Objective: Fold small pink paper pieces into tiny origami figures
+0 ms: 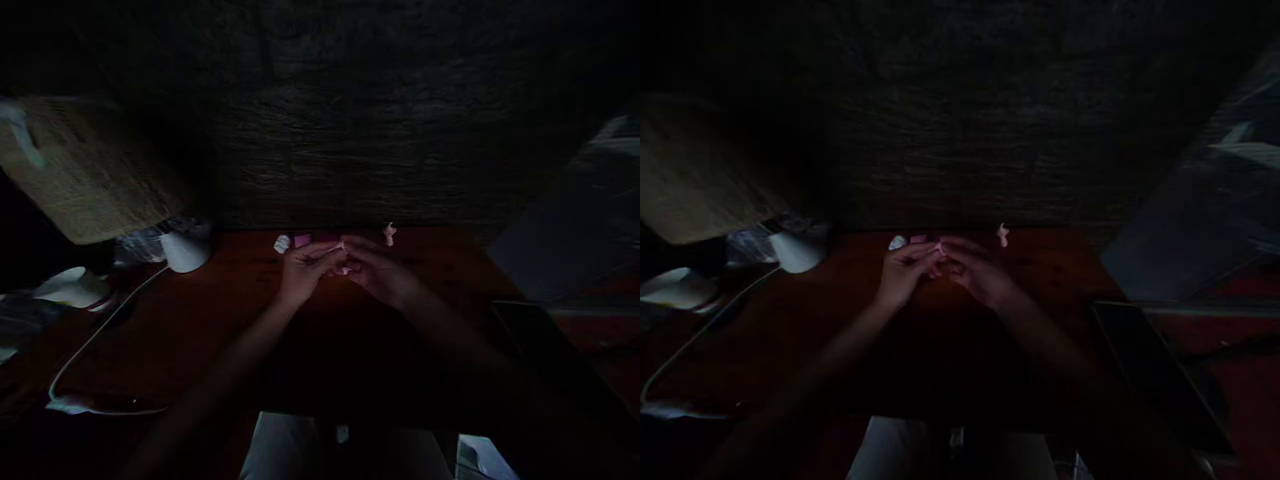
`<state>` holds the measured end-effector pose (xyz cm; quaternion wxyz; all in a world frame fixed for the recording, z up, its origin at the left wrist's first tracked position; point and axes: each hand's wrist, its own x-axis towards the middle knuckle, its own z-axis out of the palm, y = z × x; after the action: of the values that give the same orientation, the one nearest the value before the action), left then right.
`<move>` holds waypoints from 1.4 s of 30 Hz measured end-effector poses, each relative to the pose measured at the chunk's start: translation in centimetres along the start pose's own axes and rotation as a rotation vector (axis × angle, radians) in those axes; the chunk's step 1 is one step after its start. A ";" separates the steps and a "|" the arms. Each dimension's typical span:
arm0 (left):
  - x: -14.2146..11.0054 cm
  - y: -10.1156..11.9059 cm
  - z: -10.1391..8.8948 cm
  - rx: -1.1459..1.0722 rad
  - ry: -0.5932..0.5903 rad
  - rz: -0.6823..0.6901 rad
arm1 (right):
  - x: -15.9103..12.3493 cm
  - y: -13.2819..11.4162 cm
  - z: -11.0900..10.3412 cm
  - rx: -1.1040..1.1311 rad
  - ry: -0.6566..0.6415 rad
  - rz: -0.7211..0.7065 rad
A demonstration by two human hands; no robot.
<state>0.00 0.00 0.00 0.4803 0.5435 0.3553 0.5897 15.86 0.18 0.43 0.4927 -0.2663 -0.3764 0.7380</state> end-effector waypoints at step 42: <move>0.2 -0.2 -0.1 -0.240 -0.118 -0.145 | 0.6 0.9 -1.1 -0.046 0.007 -0.117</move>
<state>-0.09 0.27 -0.15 0.6033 0.4885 0.2919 0.5588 15.99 0.84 -0.91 0.5301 -0.2575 -0.4066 0.6981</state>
